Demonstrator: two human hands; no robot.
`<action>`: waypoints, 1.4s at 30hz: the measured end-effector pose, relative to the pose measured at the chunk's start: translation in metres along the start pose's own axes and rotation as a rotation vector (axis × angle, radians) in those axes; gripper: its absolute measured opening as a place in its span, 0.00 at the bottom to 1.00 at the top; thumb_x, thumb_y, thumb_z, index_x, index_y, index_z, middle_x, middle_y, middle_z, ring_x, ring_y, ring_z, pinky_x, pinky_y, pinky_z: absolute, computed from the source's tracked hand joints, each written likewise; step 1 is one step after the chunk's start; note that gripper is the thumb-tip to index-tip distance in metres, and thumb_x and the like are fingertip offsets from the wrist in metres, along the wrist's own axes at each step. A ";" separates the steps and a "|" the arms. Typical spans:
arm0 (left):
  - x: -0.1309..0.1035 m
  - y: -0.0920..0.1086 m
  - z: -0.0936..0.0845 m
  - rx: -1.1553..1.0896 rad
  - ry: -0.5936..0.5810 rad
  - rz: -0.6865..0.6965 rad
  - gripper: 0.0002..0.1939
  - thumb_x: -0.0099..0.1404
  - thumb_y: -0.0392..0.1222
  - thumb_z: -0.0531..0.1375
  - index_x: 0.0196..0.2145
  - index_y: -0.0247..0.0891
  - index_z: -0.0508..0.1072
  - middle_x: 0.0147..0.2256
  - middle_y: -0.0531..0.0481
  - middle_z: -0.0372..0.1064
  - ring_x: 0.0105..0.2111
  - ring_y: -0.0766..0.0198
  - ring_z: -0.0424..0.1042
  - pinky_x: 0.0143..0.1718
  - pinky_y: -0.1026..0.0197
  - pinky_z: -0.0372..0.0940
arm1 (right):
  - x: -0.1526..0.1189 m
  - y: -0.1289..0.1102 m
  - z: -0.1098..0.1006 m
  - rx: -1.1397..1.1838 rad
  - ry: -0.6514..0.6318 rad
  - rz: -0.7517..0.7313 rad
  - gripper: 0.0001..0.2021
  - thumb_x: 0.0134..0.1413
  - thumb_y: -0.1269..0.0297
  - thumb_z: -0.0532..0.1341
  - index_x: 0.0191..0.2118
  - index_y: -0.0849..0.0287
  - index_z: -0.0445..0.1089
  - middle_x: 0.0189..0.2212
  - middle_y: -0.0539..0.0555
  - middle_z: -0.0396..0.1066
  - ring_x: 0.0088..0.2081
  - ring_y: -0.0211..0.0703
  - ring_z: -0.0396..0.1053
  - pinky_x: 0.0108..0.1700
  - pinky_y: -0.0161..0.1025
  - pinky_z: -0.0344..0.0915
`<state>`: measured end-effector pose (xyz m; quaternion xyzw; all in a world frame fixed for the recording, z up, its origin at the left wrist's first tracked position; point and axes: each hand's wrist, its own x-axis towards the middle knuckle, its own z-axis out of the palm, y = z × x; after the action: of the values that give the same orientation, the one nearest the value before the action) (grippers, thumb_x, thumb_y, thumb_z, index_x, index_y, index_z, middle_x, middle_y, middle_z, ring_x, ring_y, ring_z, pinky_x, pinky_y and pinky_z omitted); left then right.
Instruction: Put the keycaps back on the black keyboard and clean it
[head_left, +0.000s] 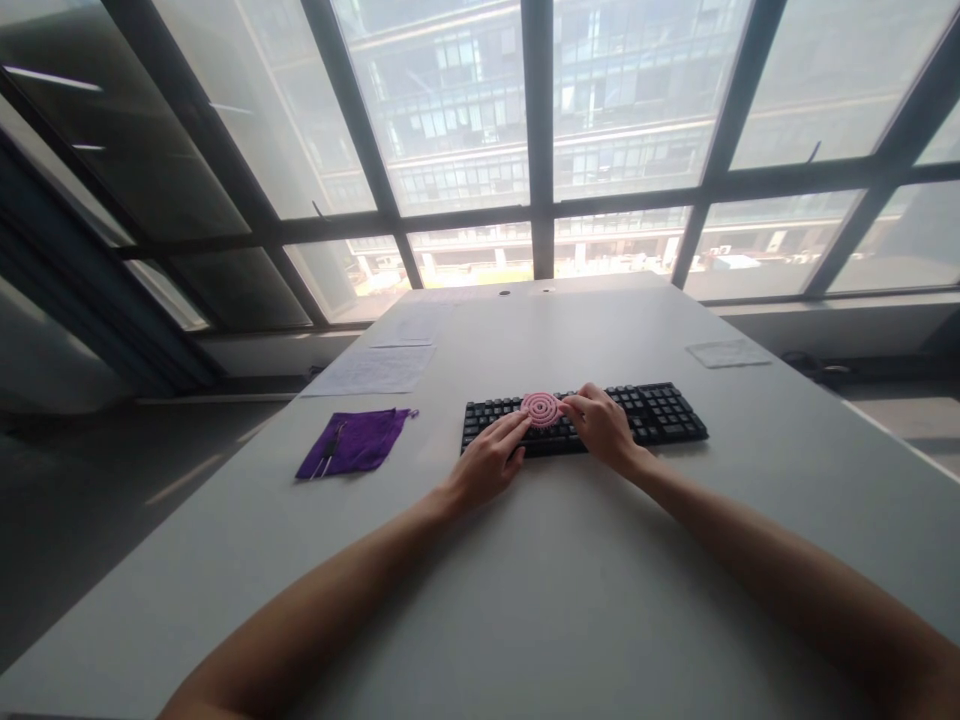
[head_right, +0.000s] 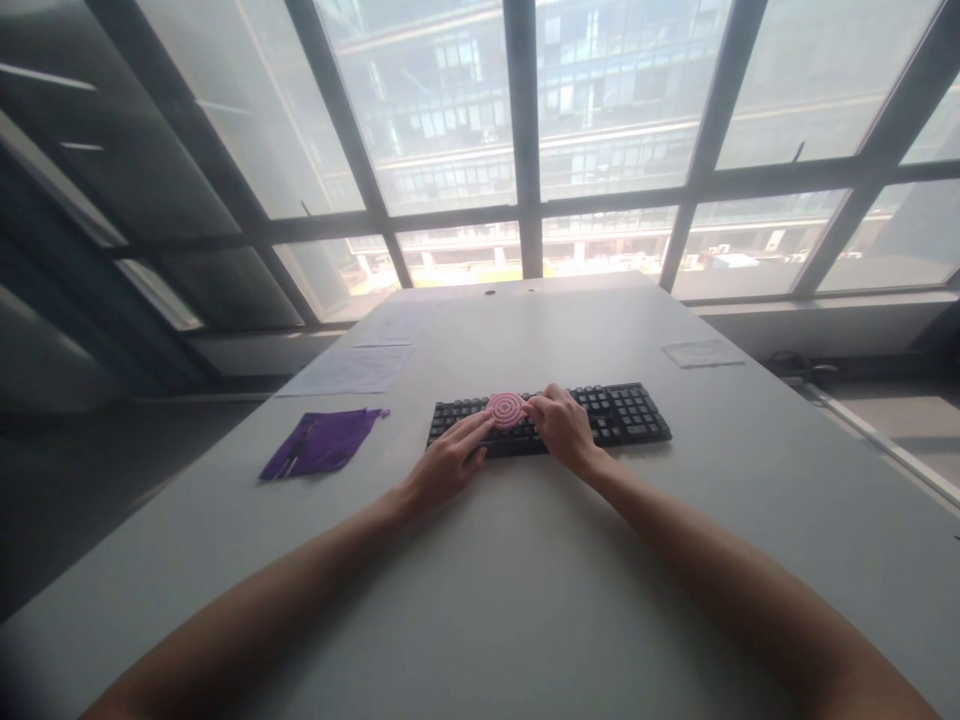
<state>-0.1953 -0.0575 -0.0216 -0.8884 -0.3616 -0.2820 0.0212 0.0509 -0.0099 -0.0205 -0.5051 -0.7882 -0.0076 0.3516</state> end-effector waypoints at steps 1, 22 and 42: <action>0.000 0.000 0.001 0.006 -0.002 0.001 0.29 0.71 0.34 0.53 0.68 0.38 0.58 0.66 0.40 0.59 0.67 0.52 0.58 0.67 0.44 0.60 | 0.000 0.000 0.000 -0.011 0.003 0.012 0.16 0.71 0.54 0.55 0.40 0.54 0.78 0.36 0.53 0.69 0.37 0.42 0.67 0.35 0.37 0.56; -0.001 0.001 0.000 0.206 -0.028 -0.094 0.24 0.74 0.40 0.52 0.65 0.32 0.64 0.63 0.36 0.64 0.66 0.50 0.60 0.68 0.41 0.54 | 0.001 0.001 0.002 -0.039 -0.035 -0.101 0.12 0.70 0.60 0.55 0.48 0.55 0.75 0.41 0.56 0.76 0.46 0.49 0.69 0.47 0.39 0.62; -0.001 0.000 0.000 0.184 0.018 -0.163 0.27 0.72 0.38 0.53 0.67 0.36 0.61 0.64 0.41 0.64 0.65 0.50 0.61 0.67 0.42 0.56 | -0.001 -0.002 0.004 0.014 -0.023 -0.113 0.12 0.70 0.61 0.54 0.45 0.55 0.74 0.39 0.55 0.75 0.42 0.45 0.71 0.42 0.37 0.61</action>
<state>-0.1961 -0.0582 -0.0223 -0.8477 -0.4568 -0.2565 0.0827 0.0474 -0.0106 -0.0231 -0.4573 -0.8195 -0.0160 0.3450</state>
